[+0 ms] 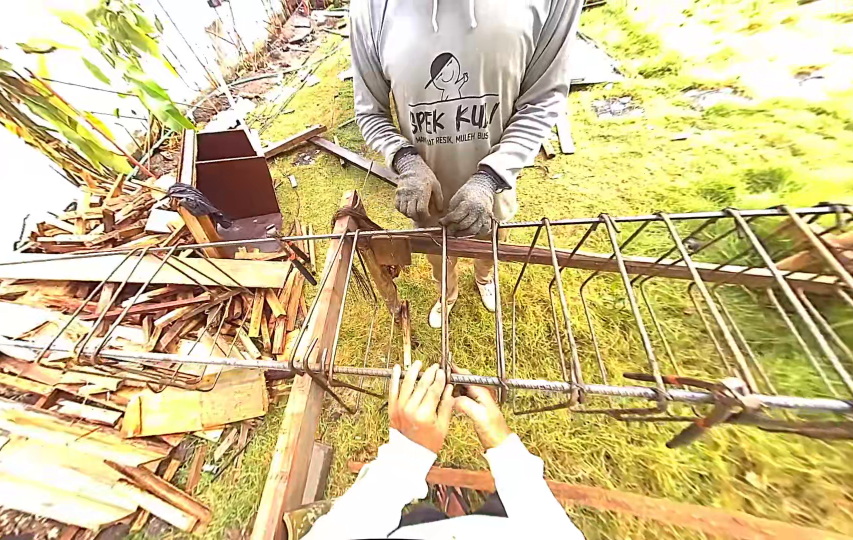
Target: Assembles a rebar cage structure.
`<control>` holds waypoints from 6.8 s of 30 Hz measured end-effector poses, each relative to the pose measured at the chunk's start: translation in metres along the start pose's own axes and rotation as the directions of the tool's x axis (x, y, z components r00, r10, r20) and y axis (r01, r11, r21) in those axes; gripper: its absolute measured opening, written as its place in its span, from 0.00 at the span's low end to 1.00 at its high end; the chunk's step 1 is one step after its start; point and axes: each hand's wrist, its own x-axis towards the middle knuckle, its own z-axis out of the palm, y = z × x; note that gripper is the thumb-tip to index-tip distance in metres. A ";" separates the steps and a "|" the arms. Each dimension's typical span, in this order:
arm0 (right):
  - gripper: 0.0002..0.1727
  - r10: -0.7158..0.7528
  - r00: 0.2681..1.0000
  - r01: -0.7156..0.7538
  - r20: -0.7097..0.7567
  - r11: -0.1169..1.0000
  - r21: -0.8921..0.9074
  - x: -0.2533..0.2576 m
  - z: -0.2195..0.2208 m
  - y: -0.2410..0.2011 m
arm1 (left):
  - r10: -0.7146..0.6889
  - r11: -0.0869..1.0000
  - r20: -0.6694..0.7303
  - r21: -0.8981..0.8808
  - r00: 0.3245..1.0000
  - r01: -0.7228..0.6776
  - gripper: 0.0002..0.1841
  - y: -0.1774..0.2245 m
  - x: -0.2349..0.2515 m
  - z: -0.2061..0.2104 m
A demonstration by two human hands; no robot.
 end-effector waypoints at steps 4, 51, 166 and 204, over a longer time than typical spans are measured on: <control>0.39 -0.034 0.998 0.024 -0.052 0.982 -0.186 -0.004 0.012 0.012 | -0.019 0.999 0.225 0.034 0.974 0.011 0.17 0.008 0.015 -0.021; 0.20 -0.113 0.917 -0.091 -0.382 0.875 -0.476 0.001 0.052 0.005 | -0.502 0.265 0.638 -0.530 0.584 0.806 0.10 0.000 0.030 -0.047; 0.27 0.745 0.639 -0.346 -0.190 0.057 -0.937 0.031 0.057 -0.161 | -0.205 0.909 0.166 -0.333 0.964 0.251 0.28 0.006 0.006 0.004; 0.20 0.925 0.378 -0.543 -0.049 0.178 -0.821 0.123 0.040 -0.174 | -0.547 0.658 0.285 -0.435 0.787 0.615 0.14 0.028 0.023 -0.012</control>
